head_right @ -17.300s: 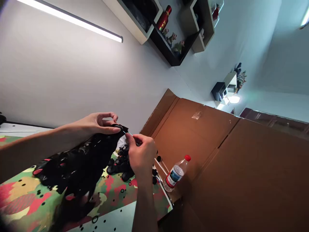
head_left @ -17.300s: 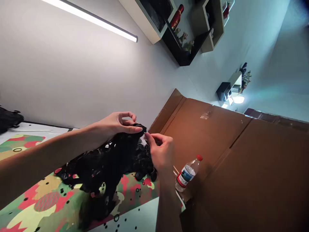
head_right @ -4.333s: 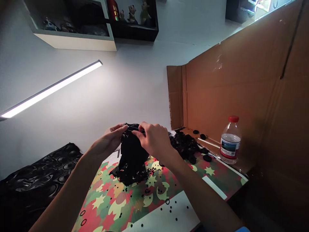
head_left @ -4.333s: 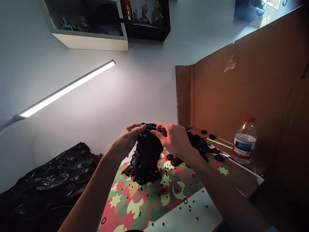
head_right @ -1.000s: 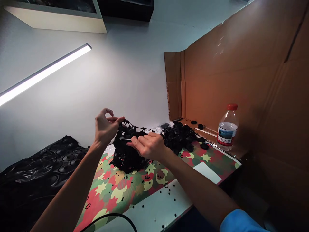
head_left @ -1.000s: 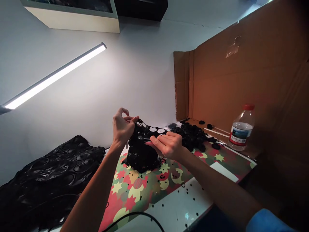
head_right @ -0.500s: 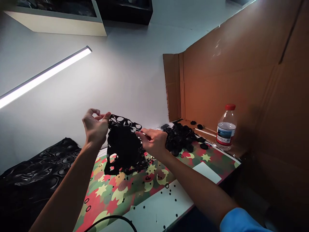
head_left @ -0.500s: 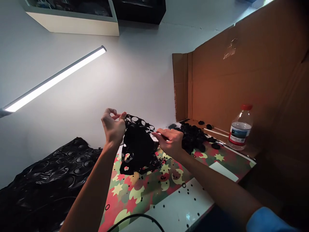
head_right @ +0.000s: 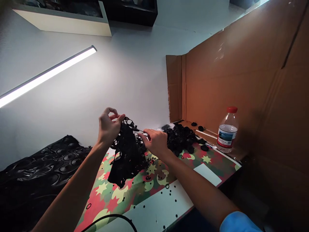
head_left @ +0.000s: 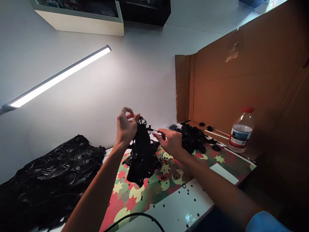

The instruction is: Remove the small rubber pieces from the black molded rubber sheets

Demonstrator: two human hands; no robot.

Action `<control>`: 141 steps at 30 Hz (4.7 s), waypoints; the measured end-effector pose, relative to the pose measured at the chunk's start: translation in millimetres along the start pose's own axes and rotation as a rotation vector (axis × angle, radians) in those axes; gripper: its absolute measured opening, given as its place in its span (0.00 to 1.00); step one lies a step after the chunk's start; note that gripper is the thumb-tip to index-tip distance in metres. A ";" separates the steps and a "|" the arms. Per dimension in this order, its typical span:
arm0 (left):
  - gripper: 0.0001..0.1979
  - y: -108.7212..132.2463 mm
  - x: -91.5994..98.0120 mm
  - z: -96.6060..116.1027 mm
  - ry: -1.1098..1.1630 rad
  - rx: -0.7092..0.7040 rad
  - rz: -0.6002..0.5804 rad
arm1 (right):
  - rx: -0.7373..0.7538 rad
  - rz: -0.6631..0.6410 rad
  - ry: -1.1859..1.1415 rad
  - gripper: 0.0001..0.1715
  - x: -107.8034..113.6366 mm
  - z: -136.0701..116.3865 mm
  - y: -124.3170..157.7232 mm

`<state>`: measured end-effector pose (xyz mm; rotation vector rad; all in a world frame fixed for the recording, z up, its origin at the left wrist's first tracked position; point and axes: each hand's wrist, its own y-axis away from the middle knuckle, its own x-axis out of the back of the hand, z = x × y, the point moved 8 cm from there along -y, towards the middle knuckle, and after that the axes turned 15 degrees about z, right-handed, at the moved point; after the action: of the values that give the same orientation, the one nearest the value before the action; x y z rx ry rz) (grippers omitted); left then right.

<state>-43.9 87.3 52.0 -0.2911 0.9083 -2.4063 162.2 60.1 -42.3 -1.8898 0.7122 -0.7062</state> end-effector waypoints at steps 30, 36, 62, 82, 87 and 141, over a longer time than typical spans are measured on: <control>0.21 -19.8 16.6 -8.9 0.314 0.092 0.171 | -0.211 0.037 -0.334 0.41 0.1 7.0 -7.3; 0.24 -21.4 19.8 -2.1 0.415 0.090 0.212 | -0.334 0.012 -0.518 0.38 -12.5 17.3 -4.0; 0.22 -0.4 -6.9 4.1 0.234 0.122 -0.176 | 0.172 0.057 -0.041 0.37 -3.9 0.0 5.9; 0.20 4.7 -12.0 6.0 0.256 0.143 -0.186 | 0.224 -0.006 0.113 0.33 -11.2 4.9 10.7; 0.19 7.1 -15.0 7.3 0.250 0.149 -0.195 | 0.248 0.040 0.096 0.35 -4.5 4.5 8.7; 0.17 -3.0 34.8 44.7 0.168 0.063 -0.532 | -0.316 -0.550 -0.543 0.22 28.9 -44.1 -23.0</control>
<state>-57.0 45.3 87.8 -0.3455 0.9122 -2.9798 153.2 22.1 -0.1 -2.4610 -0.0580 -0.3781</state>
